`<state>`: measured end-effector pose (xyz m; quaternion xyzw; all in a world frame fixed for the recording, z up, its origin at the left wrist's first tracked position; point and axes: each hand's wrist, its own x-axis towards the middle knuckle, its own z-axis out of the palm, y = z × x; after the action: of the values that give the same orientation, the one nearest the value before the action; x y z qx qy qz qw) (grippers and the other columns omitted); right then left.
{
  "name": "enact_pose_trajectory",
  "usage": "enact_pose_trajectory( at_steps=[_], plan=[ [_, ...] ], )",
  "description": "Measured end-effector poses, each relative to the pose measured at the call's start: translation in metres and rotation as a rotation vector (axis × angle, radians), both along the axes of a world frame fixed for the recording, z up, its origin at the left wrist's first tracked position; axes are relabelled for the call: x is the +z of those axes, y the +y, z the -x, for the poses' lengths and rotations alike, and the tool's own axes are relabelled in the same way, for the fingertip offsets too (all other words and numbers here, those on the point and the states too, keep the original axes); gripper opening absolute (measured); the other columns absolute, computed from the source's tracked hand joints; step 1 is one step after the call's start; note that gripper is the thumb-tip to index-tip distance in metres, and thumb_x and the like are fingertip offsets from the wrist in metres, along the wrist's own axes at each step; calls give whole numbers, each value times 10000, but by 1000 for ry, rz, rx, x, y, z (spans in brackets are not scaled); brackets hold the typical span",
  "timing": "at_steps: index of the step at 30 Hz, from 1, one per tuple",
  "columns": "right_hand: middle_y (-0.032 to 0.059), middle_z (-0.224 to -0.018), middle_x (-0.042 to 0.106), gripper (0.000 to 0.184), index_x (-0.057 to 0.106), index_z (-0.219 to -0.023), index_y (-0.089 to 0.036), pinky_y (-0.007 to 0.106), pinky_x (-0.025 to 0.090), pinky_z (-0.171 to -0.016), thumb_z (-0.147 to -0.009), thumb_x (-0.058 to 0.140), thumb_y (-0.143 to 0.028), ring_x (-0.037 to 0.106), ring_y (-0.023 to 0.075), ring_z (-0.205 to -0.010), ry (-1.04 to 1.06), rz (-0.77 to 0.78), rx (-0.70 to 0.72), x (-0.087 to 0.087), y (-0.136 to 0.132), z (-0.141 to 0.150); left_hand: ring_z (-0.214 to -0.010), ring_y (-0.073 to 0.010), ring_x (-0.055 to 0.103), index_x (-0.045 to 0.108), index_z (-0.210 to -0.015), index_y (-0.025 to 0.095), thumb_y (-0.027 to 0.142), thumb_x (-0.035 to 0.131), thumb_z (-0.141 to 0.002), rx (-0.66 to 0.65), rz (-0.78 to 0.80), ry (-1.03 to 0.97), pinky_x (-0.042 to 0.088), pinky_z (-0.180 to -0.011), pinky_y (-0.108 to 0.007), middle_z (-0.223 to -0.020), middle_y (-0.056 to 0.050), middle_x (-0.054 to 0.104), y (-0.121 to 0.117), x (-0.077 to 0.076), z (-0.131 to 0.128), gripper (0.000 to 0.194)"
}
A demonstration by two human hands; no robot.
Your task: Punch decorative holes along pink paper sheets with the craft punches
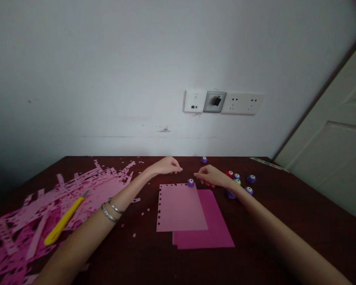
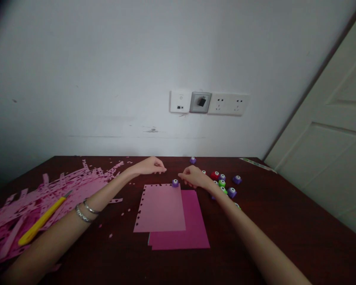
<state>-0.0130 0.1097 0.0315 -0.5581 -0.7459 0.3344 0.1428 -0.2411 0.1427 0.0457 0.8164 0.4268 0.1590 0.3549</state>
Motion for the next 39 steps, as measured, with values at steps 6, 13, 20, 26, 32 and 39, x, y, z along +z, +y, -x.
enact_pose_trajectory(
  at_steps=[6,13,20,26,32,39],
  plan=[
    [-4,-473,498,482,521,-531,-142,184,291,-345,-754,514,-569,399,54,-370,-21,213,124,7,9,7,-467,-73,413,625,-625,141,521,567,-721,-10,203,12,264,-415,-215,-581,-22,554,-8,0,-20,397],
    [-26,-434,479,405,513,-513,-138,179,221,-319,-752,559,-462,336,34,-327,-82,348,137,-1,17,13,-461,-69,380,645,-609,151,575,647,-631,-79,378,140,232,-414,-218,-580,-24,550,6,-9,-37,424],
    [-17,-447,513,292,565,-569,-113,155,255,-318,-751,560,-340,390,38,-342,-117,516,158,3,27,18,-433,-53,306,636,-512,144,597,716,-529,-137,604,252,173,-392,-214,-589,-53,557,26,-18,-44,461],
    [-23,-449,513,228,567,-545,-107,139,266,-321,-699,609,-271,387,32,-348,-125,553,136,-3,41,22,-430,-47,310,664,-558,132,595,740,-484,-190,693,241,164,-377,-199,-611,-62,565,38,-28,-46,475],
    [-42,-407,473,284,527,-482,-123,142,238,-318,-710,590,-280,355,26,-335,-39,501,109,-6,33,18,-435,-47,345,633,-564,123,590,731,-499,-131,590,203,196,-381,-193,-591,-34,545,27,-28,-42,482],
    [-31,-396,462,390,473,-460,-152,185,286,-332,-739,569,-406,370,50,-316,-50,229,107,-4,13,14,-442,-80,406,585,-619,139,614,494,-736,-56,142,151,312,-437,-224,-524,6,486,-6,-23,-31,498]
  ],
)
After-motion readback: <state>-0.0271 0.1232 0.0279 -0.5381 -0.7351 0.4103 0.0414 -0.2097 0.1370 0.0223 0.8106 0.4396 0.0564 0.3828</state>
